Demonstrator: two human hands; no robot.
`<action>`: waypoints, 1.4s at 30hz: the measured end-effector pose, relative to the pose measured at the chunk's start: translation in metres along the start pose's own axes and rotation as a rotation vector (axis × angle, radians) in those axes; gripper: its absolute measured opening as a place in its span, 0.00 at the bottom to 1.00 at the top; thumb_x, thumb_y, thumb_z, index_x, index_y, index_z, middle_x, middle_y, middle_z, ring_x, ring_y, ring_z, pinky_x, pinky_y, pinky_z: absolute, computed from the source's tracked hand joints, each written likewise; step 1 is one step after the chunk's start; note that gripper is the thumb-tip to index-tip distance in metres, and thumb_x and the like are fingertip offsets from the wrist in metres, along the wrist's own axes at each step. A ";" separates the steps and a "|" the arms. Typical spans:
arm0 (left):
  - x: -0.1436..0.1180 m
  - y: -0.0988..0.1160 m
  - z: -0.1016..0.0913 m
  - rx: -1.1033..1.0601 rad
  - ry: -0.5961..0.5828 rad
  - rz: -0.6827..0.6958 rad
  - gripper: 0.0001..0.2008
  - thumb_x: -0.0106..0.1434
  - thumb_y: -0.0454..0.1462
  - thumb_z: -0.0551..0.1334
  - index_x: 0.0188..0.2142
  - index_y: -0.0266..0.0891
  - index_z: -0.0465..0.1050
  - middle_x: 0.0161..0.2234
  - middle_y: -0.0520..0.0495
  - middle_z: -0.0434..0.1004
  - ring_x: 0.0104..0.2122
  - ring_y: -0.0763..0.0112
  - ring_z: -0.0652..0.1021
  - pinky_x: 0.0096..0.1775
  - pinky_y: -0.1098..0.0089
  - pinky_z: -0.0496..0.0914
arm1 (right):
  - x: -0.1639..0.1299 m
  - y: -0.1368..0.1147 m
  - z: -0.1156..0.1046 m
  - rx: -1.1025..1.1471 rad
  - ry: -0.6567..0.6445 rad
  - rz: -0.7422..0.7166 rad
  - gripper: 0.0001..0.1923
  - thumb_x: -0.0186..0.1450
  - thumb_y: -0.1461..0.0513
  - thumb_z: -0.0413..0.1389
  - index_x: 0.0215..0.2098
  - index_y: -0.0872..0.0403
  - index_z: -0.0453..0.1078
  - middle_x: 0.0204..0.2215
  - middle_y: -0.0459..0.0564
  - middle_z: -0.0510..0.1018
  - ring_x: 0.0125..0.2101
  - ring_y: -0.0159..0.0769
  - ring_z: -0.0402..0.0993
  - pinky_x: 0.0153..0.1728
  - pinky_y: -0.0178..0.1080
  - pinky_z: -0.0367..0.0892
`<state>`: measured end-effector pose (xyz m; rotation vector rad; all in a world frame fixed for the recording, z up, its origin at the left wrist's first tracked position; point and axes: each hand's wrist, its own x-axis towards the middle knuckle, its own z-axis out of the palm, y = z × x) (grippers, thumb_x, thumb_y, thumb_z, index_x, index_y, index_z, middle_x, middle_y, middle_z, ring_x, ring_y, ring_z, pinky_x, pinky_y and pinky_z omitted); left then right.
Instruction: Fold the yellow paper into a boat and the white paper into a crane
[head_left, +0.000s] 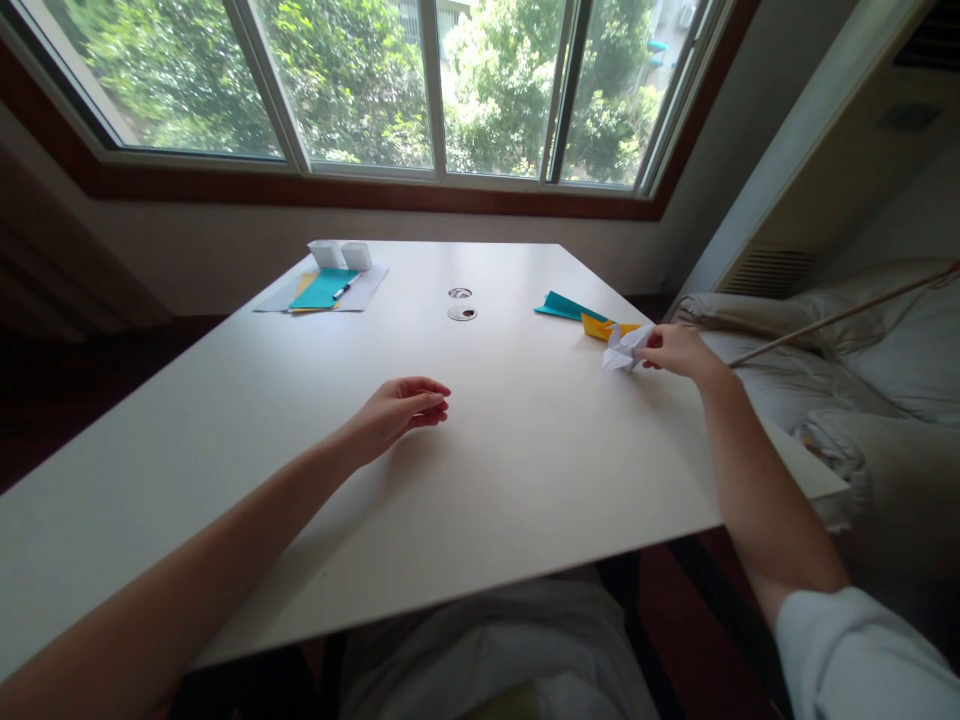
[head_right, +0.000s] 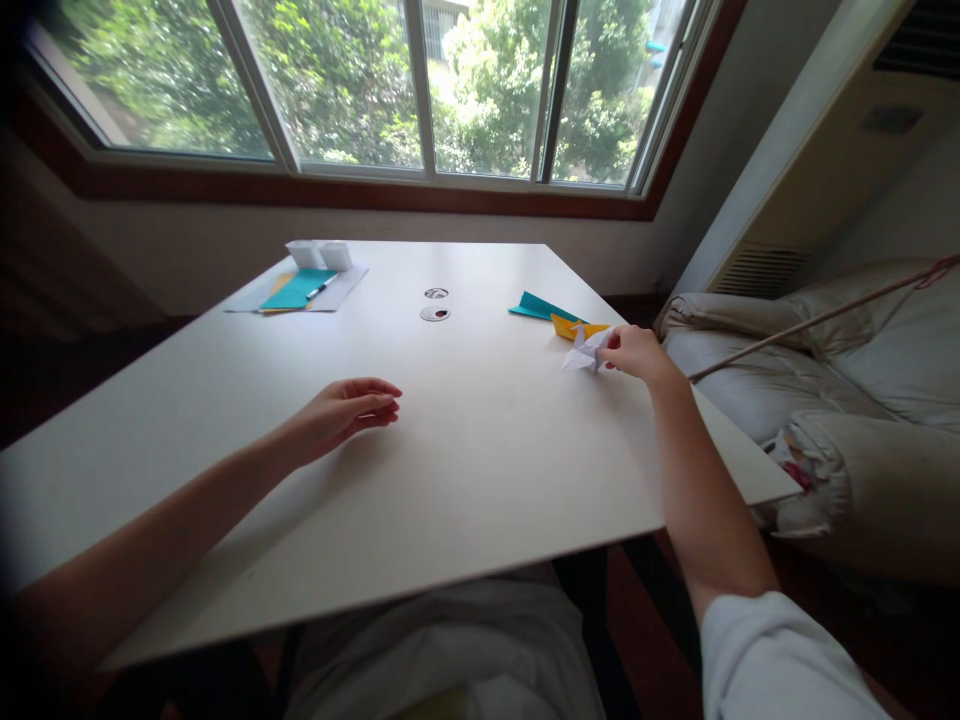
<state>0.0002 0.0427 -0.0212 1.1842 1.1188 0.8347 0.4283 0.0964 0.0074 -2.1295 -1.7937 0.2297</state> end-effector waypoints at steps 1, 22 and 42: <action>0.000 0.000 0.000 0.000 -0.001 0.000 0.13 0.50 0.41 0.68 0.33 0.36 0.73 0.29 0.49 0.75 0.30 0.73 0.76 0.39 0.69 0.70 | 0.001 0.001 0.001 0.012 -0.009 0.007 0.10 0.52 0.57 0.61 0.28 0.56 0.71 0.21 0.47 0.78 0.23 0.34 0.75 0.25 0.32 0.68; -0.001 0.006 -0.003 0.182 0.038 0.067 0.12 0.52 0.42 0.64 0.34 0.38 0.72 0.29 0.49 0.75 0.30 0.70 0.76 0.34 0.69 0.69 | -0.002 -0.001 -0.005 -0.105 0.371 -0.157 0.23 0.57 0.49 0.53 0.41 0.57 0.72 0.38 0.57 0.75 0.40 0.45 0.71 0.40 0.44 0.65; -0.018 -0.034 0.041 1.488 0.188 0.141 0.37 0.64 0.53 0.38 0.64 0.31 0.43 0.65 0.39 0.37 0.64 0.53 0.43 0.58 0.46 0.44 | -0.109 -0.150 0.101 -0.151 -0.208 -0.591 0.38 0.63 0.43 0.38 0.66 0.52 0.40 0.66 0.49 0.36 0.64 0.48 0.35 0.59 0.57 0.40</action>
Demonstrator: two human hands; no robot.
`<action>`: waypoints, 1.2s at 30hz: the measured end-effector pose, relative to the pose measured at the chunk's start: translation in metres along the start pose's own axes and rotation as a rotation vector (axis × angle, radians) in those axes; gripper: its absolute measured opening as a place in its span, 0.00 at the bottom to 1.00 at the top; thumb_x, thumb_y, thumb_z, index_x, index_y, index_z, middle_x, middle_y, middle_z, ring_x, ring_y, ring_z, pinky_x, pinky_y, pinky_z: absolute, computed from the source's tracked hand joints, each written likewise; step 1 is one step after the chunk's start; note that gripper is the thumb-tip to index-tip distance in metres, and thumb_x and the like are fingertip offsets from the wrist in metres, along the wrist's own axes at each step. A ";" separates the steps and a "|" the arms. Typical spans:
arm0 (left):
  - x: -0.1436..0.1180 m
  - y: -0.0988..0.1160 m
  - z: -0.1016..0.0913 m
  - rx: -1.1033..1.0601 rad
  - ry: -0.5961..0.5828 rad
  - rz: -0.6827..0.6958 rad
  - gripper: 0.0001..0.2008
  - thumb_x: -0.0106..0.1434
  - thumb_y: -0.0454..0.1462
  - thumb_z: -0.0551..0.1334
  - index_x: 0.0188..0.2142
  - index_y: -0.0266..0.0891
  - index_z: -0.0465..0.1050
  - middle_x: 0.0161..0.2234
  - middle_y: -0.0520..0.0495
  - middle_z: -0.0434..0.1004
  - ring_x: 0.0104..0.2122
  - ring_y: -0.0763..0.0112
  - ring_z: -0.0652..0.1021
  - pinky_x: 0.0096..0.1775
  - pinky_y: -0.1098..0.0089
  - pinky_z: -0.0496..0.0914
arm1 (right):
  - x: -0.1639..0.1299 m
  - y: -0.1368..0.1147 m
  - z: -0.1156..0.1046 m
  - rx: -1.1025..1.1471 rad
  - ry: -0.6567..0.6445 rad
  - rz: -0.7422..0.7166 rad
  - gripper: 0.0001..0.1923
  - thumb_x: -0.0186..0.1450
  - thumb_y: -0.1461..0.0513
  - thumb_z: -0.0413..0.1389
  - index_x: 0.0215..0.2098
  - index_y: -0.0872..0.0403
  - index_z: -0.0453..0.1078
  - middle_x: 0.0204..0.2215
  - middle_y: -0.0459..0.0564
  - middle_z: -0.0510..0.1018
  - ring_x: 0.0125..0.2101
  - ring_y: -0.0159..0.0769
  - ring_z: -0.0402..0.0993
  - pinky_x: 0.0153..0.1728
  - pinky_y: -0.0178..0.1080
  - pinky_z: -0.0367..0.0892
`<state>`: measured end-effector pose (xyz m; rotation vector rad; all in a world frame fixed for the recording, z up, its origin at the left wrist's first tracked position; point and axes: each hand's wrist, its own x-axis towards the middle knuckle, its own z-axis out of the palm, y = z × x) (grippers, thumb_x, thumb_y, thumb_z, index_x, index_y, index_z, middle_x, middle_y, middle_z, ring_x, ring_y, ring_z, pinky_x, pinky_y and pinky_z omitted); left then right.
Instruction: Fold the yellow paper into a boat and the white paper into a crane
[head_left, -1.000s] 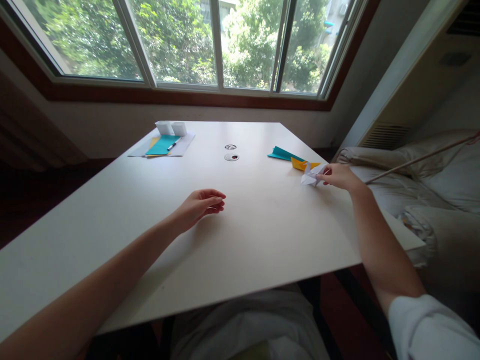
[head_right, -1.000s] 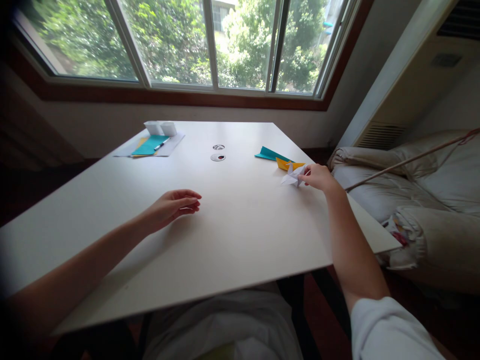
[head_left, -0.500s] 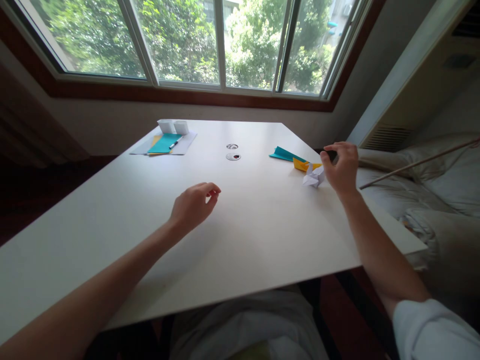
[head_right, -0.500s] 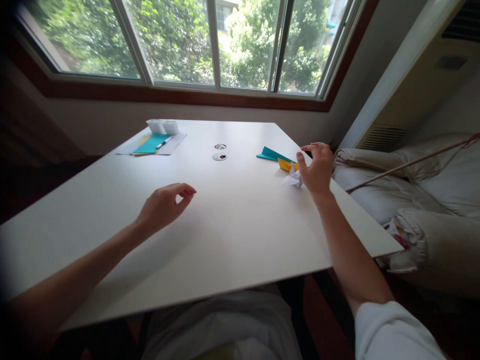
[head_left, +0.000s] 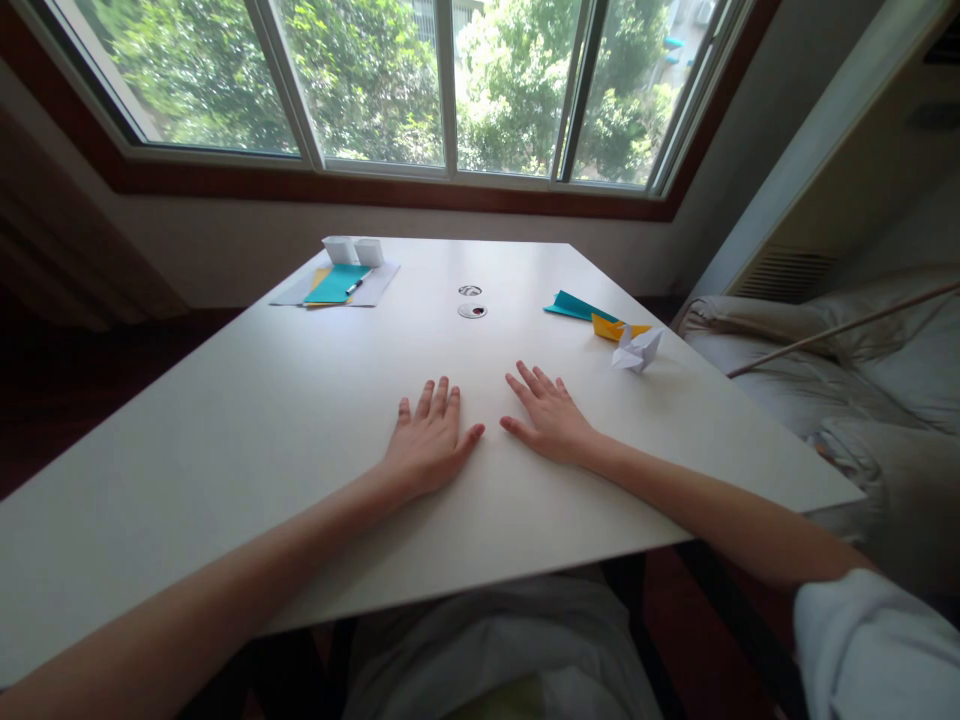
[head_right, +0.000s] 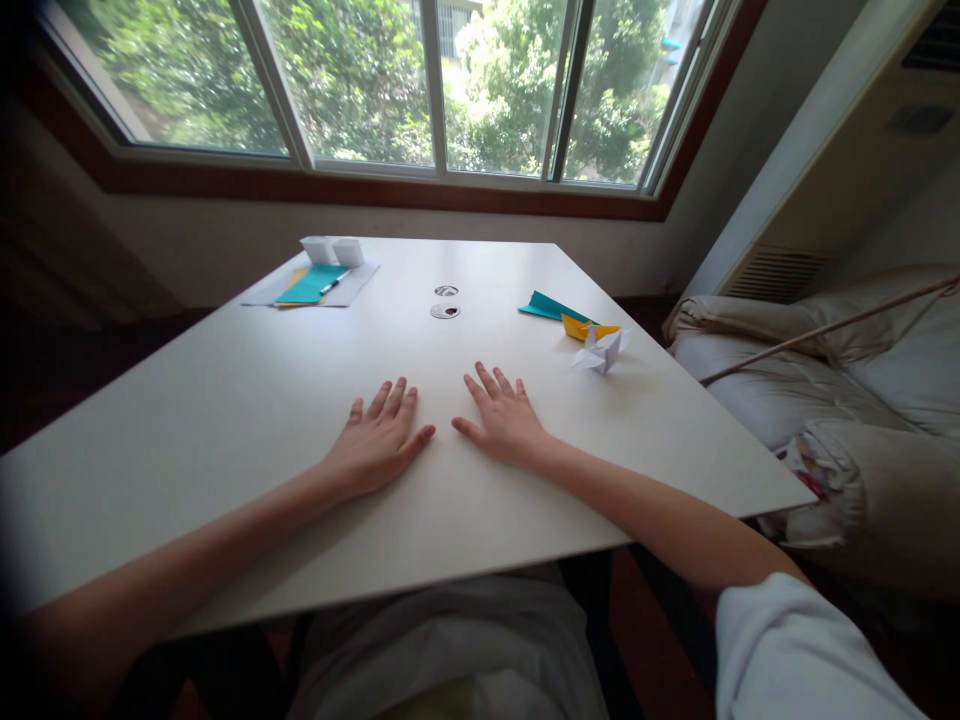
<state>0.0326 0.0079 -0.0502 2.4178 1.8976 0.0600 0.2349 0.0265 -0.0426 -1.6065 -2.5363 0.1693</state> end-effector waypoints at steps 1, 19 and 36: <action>0.000 0.000 0.000 -0.003 -0.009 -0.004 0.37 0.64 0.54 0.38 0.64 0.30 0.42 0.65 0.38 0.36 0.64 0.53 0.43 0.58 0.46 0.44 | 0.001 0.001 0.001 -0.007 -0.027 0.008 0.40 0.63 0.41 0.37 0.66 0.52 0.39 0.66 0.49 0.35 0.64 0.48 0.33 0.59 0.57 0.38; 0.000 0.002 -0.002 -0.009 -0.035 -0.017 0.38 0.63 0.54 0.38 0.64 0.31 0.40 0.65 0.40 0.36 0.64 0.53 0.43 0.58 0.46 0.45 | 0.000 -0.002 -0.001 -0.011 -0.099 0.027 0.41 0.62 0.39 0.32 0.66 0.53 0.40 0.65 0.53 0.41 0.64 0.47 0.37 0.59 0.56 0.39; 0.001 0.001 -0.002 -0.017 -0.028 -0.011 0.37 0.63 0.54 0.39 0.64 0.32 0.41 0.65 0.40 0.38 0.64 0.52 0.44 0.58 0.46 0.45 | 0.000 -0.003 -0.001 -0.018 -0.101 0.030 0.39 0.63 0.41 0.32 0.66 0.52 0.41 0.65 0.52 0.42 0.64 0.47 0.37 0.59 0.56 0.39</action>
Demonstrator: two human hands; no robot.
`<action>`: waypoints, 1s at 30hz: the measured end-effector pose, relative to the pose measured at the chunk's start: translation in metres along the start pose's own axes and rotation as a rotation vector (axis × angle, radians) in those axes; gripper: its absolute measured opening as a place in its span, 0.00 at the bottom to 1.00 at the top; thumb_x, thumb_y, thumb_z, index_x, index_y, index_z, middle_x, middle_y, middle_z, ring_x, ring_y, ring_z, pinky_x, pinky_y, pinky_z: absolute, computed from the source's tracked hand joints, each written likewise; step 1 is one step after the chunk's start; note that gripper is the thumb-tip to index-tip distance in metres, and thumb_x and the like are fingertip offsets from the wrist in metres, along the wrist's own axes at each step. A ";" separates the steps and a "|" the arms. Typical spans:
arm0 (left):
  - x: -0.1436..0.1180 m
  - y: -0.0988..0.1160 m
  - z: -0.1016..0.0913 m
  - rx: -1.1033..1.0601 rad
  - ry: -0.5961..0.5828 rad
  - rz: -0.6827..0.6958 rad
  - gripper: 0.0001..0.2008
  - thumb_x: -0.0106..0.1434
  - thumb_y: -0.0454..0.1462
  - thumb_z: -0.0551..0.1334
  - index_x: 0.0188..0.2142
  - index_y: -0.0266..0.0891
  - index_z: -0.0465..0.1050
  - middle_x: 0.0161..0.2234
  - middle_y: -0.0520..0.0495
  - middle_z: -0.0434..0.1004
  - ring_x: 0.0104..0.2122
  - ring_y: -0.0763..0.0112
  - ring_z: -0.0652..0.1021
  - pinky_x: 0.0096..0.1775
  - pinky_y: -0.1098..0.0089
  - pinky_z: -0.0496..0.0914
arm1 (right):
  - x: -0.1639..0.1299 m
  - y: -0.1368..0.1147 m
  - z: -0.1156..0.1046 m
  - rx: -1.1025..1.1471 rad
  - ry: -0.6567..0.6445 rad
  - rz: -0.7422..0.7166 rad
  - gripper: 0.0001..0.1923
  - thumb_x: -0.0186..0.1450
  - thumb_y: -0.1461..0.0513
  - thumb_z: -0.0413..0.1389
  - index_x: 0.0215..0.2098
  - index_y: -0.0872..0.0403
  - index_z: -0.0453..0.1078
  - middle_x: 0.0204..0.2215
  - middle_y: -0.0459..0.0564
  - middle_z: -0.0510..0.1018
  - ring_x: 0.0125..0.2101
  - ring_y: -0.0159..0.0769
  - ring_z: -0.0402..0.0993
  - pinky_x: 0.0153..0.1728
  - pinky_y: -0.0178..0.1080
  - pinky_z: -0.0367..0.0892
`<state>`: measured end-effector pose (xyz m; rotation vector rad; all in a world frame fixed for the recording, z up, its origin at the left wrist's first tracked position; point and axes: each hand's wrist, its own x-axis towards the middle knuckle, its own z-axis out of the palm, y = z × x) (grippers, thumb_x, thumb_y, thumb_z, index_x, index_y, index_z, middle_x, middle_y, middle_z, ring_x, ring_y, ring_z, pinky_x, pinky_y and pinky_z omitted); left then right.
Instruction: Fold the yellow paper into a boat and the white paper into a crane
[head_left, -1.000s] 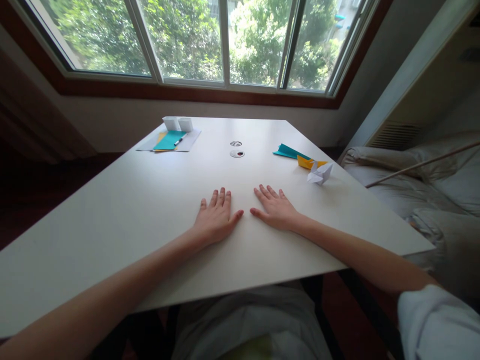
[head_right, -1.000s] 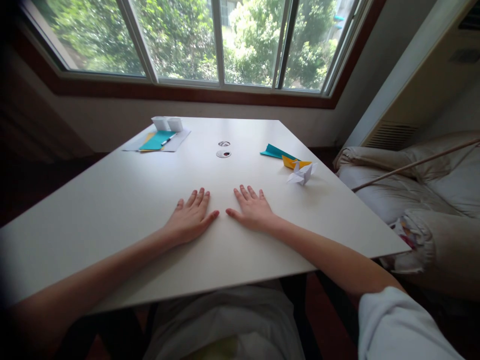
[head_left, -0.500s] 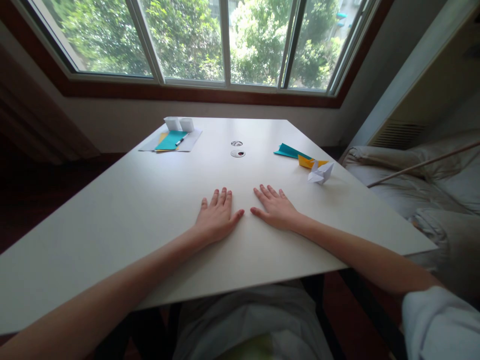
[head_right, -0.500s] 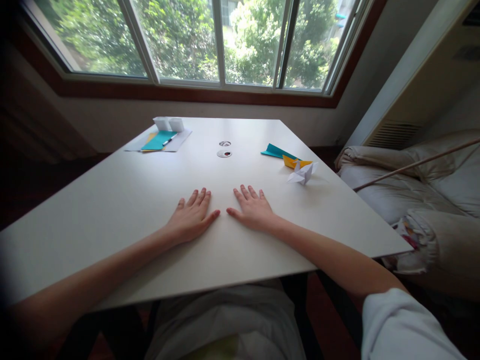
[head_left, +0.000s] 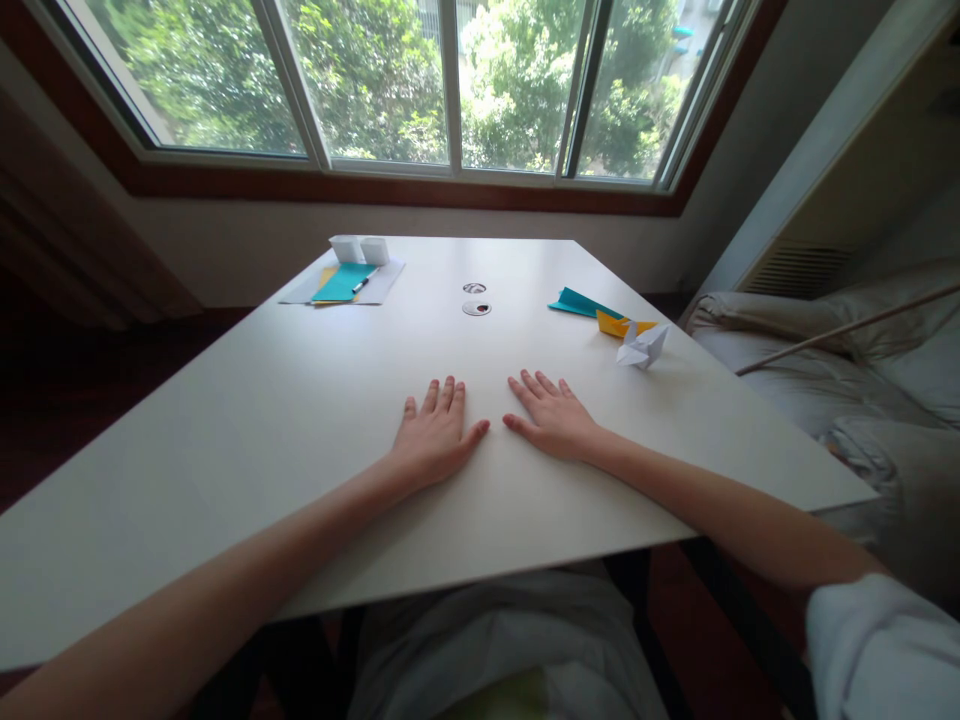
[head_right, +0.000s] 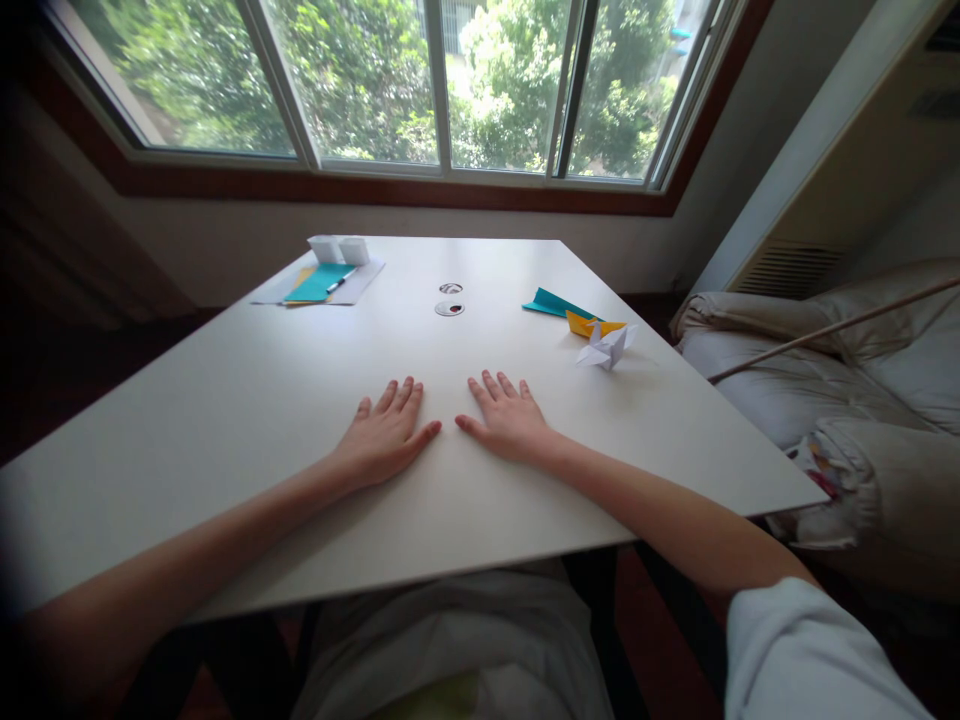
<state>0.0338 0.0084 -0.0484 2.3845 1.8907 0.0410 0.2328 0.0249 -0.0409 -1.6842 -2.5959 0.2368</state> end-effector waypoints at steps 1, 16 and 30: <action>0.000 0.000 0.000 0.000 0.000 0.001 0.37 0.63 0.54 0.39 0.64 0.32 0.41 0.65 0.40 0.38 0.64 0.52 0.44 0.58 0.46 0.45 | 0.000 0.000 0.000 0.000 0.000 -0.001 0.39 0.63 0.41 0.32 0.66 0.52 0.41 0.65 0.52 0.42 0.64 0.47 0.37 0.59 0.56 0.39; 0.000 0.000 0.000 -0.001 -0.007 -0.002 0.38 0.63 0.54 0.39 0.64 0.31 0.40 0.65 0.40 0.37 0.64 0.52 0.43 0.58 0.46 0.45 | 0.000 0.000 0.000 0.003 -0.001 -0.002 0.39 0.63 0.40 0.32 0.66 0.52 0.41 0.65 0.53 0.42 0.64 0.48 0.38 0.59 0.56 0.39; 0.000 0.000 0.000 0.033 -0.001 0.004 0.39 0.63 0.55 0.37 0.64 0.30 0.40 0.65 0.41 0.37 0.64 0.54 0.43 0.58 0.45 0.46 | 0.001 0.000 0.001 -0.005 -0.009 0.010 0.38 0.63 0.41 0.32 0.66 0.51 0.40 0.66 0.52 0.41 0.64 0.47 0.37 0.59 0.55 0.39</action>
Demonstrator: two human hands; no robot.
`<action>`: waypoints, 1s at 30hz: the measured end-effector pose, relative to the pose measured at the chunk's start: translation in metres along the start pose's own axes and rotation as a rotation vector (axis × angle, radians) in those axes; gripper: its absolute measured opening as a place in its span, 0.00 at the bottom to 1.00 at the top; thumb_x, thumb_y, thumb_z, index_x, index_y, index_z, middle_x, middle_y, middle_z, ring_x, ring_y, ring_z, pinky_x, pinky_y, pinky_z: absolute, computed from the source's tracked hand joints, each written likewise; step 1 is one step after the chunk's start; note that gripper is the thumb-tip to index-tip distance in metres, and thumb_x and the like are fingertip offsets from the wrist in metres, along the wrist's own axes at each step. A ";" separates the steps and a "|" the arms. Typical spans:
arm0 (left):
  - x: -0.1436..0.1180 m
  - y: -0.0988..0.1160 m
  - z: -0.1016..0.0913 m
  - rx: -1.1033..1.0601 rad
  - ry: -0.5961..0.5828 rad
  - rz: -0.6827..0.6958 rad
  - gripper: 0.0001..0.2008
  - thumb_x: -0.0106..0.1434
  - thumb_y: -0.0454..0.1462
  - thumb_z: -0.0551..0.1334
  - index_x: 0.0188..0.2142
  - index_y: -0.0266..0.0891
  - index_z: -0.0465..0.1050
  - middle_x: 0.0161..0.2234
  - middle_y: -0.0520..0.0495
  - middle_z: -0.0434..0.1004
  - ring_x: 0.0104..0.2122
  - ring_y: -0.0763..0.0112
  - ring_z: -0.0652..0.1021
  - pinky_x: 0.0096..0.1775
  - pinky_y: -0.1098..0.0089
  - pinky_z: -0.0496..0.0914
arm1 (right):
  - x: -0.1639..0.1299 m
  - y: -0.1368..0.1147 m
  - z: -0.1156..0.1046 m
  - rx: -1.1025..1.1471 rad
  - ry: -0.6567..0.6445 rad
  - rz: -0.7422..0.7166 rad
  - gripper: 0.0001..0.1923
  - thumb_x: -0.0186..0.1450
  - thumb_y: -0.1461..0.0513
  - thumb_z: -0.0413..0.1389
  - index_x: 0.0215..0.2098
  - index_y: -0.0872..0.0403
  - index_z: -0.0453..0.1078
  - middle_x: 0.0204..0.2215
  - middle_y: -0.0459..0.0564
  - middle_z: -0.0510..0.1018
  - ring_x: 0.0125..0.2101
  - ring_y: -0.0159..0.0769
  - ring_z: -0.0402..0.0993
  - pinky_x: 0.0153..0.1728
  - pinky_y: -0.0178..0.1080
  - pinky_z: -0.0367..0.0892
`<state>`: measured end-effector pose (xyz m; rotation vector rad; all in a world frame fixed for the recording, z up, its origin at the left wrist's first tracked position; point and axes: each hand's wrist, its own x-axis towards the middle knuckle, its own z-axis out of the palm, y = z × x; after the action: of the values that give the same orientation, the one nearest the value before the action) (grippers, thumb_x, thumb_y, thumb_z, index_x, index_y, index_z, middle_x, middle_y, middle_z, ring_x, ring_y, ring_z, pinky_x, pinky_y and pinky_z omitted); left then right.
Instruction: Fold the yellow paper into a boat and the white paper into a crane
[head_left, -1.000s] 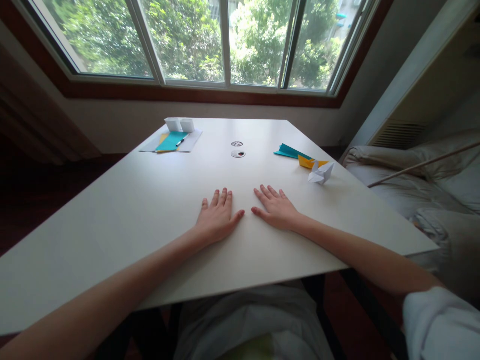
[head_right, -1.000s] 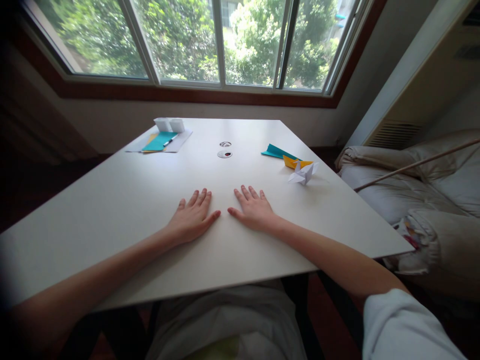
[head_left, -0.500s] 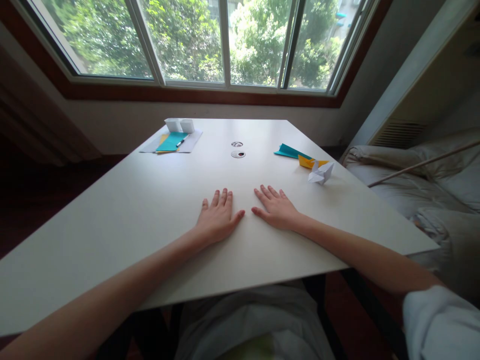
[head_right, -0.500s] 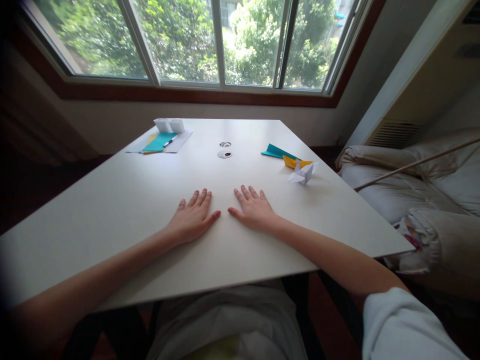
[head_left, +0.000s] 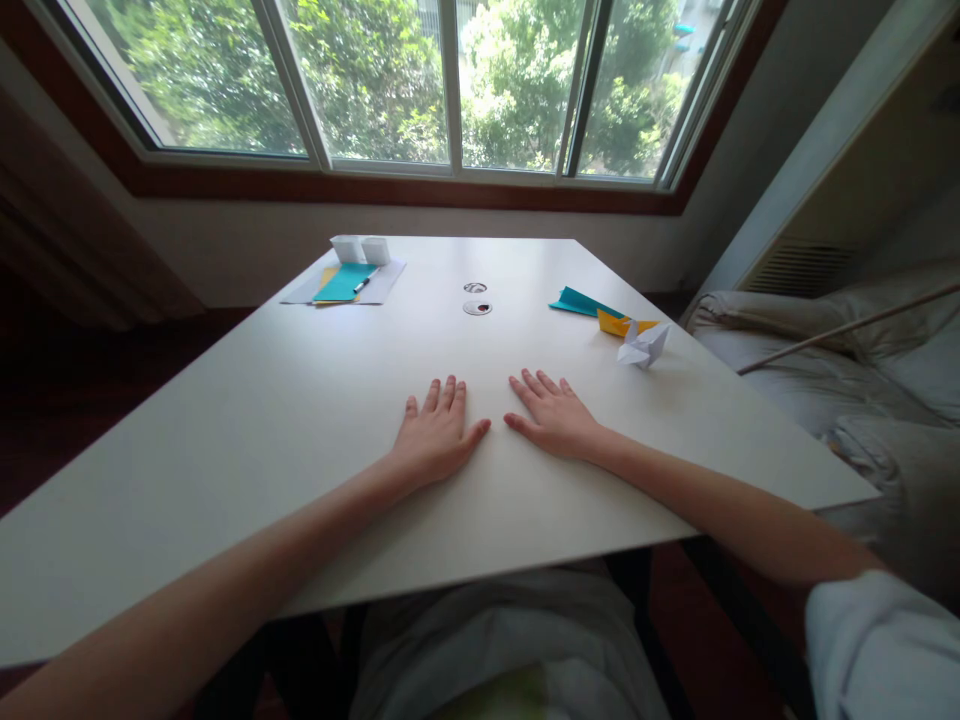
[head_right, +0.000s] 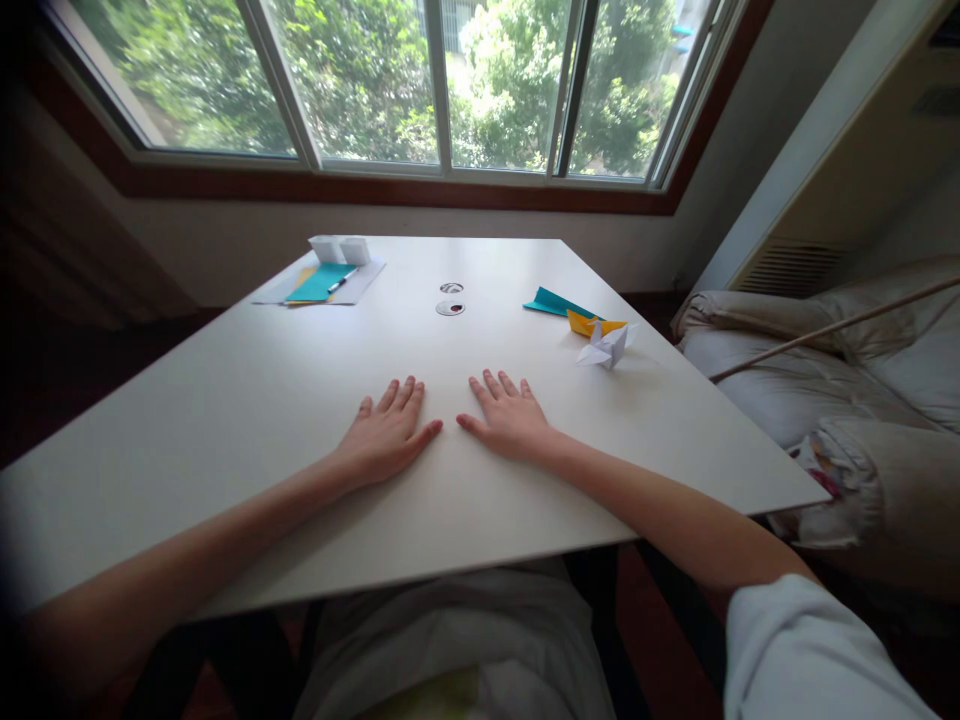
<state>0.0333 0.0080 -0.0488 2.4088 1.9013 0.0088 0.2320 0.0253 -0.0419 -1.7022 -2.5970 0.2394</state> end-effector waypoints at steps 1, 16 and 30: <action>0.000 0.000 0.000 0.002 0.000 0.000 0.39 0.63 0.55 0.37 0.64 0.30 0.40 0.65 0.42 0.37 0.64 0.54 0.44 0.58 0.45 0.46 | 0.000 0.000 0.000 0.000 0.001 0.001 0.38 0.63 0.41 0.33 0.66 0.51 0.40 0.66 0.52 0.41 0.64 0.47 0.37 0.59 0.55 0.39; 0.000 0.001 -0.001 -0.001 -0.014 -0.004 0.39 0.63 0.55 0.37 0.64 0.30 0.39 0.65 0.41 0.36 0.64 0.54 0.44 0.58 0.45 0.46 | 0.000 0.000 0.000 -0.003 0.006 -0.001 0.38 0.64 0.42 0.33 0.66 0.51 0.40 0.65 0.52 0.42 0.64 0.47 0.38 0.59 0.55 0.39; 0.000 0.001 -0.001 -0.005 -0.008 0.002 0.39 0.63 0.55 0.37 0.64 0.29 0.40 0.65 0.41 0.37 0.64 0.53 0.44 0.58 0.45 0.46 | 0.000 0.001 0.001 -0.001 0.012 -0.006 0.38 0.63 0.41 0.33 0.66 0.51 0.41 0.65 0.52 0.42 0.64 0.47 0.38 0.59 0.55 0.40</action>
<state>0.0340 0.0075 -0.0475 2.4045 1.8929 0.0042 0.2325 0.0260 -0.0428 -1.6911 -2.5934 0.2261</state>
